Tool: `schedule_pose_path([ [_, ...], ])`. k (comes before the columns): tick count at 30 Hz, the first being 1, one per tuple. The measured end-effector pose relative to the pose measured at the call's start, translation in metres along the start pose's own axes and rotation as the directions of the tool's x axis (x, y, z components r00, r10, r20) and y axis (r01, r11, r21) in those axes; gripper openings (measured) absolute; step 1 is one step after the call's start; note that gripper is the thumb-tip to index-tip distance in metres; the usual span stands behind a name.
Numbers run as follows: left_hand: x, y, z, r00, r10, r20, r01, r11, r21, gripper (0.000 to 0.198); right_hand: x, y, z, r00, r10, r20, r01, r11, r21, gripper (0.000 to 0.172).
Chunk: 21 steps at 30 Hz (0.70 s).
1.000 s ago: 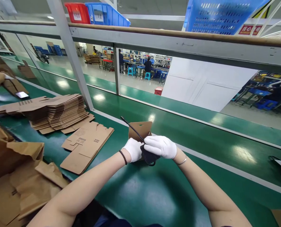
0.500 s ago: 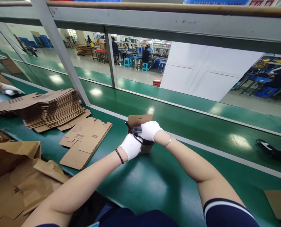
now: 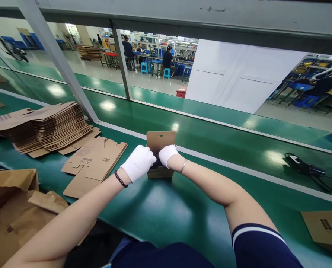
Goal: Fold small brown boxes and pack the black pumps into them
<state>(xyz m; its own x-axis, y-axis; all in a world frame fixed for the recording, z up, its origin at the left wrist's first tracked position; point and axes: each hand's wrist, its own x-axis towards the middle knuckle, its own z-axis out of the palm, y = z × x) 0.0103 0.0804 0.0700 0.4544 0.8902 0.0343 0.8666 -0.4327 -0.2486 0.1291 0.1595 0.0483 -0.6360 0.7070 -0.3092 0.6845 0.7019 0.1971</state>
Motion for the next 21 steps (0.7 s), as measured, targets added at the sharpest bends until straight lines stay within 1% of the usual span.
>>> schedule_pose_path([
  [3,0.009,-0.003,0.006,0.998,0.044,0.037,-0.046,0.999,0.029,0.021,-0.013,0.005,-0.001,0.996,0.013,-0.087,-0.011,1.0,0.022,0.03],
  [5,0.015,-0.001,0.008,0.998,0.052,0.046,-0.053,0.998,0.026,0.022,-0.02,0.009,-0.004,0.995,-0.021,-0.098,0.025,0.999,0.038,0.033],
  [7,0.019,0.0,0.01,0.996,0.065,0.063,-0.067,0.997,0.024,0.022,-0.021,0.012,-0.008,0.995,-0.09,-0.046,0.092,0.994,0.054,0.029],
  [9,0.02,-0.004,0.01,0.992,0.094,0.083,-0.096,0.995,0.021,0.021,-0.017,0.014,-0.013,0.985,-0.166,0.041,0.163,0.984,0.067,0.024],
  [12,0.015,-0.017,0.007,0.975,0.198,0.098,-0.194,0.98,-0.052,0.02,-0.004,0.015,-0.021,0.952,-0.254,0.173,0.244,0.967,0.078,0.021],
  [14,0.011,-0.024,0.005,0.965,0.239,0.11,-0.228,0.968,-0.105,0.021,0.009,0.017,-0.026,0.927,-0.3,0.227,0.288,0.954,0.084,0.019],
  [17,0.01,-0.022,0.006,0.966,0.195,0.169,-0.18,0.978,-0.102,0.016,0.025,0.022,-0.03,0.901,-0.364,0.238,0.35,0.932,0.099,0.017],
  [19,0.013,-0.013,0.008,0.974,0.151,0.17,-0.129,0.983,-0.134,0.013,0.03,0.023,-0.03,0.901,-0.378,0.213,0.363,0.925,0.109,0.017],
  [21,0.019,-0.005,0.011,0.989,0.09,0.119,-0.06,0.97,-0.235,0.03,0.028,0.021,-0.029,0.913,-0.368,0.175,0.35,0.928,0.127,0.023],
])
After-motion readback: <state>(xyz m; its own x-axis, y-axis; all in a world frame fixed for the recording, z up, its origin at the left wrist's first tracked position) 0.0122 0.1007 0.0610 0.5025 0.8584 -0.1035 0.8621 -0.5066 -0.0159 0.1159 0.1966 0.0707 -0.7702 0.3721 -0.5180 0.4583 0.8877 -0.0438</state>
